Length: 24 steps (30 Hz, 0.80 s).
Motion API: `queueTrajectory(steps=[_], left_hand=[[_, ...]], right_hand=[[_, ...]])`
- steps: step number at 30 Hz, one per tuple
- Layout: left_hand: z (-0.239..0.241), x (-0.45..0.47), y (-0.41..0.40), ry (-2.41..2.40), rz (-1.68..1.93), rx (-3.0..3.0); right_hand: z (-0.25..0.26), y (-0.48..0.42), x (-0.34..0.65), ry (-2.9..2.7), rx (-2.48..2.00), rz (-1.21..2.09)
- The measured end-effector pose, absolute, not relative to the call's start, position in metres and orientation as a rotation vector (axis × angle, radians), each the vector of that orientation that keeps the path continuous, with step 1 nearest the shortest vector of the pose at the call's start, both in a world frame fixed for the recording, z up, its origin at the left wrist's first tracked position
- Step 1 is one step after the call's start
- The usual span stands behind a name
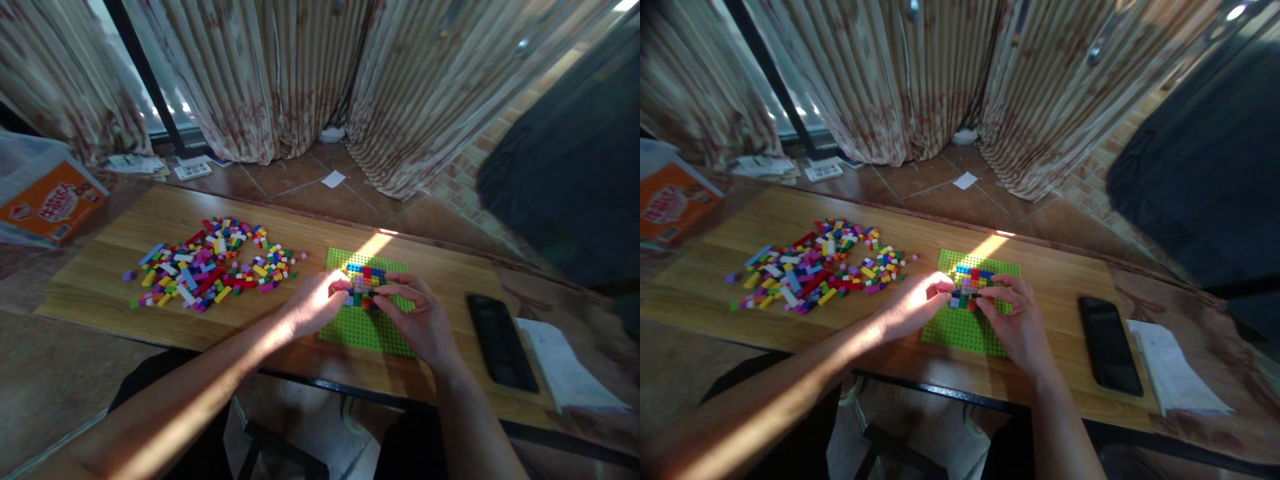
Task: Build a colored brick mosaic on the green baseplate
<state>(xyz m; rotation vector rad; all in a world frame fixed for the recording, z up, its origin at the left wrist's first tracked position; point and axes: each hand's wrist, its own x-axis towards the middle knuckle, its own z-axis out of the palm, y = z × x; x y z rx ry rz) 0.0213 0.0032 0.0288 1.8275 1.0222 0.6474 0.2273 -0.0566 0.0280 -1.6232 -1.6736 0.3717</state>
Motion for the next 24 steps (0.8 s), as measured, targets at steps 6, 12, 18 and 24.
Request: queueTrajectory(steps=[6,12,18,24], left_hand=[[0.028,0.025,-0.002,0.981,0.567,1.939],[0.024,0.025,-0.006,0.955,0.552,2.000],[0.027,0.025,-0.009,0.974,0.496,2.026],[0.029,0.025,-0.012,0.992,0.458,2.031]], right_hand=[[0.024,-0.058,0.226,-1.756,-1.606,0.454],[0.023,-0.056,0.225,-1.750,-1.633,0.358],[0.022,-0.056,0.225,-1.702,-1.664,0.372],[0.024,-0.055,0.224,-1.621,-1.680,0.422]])
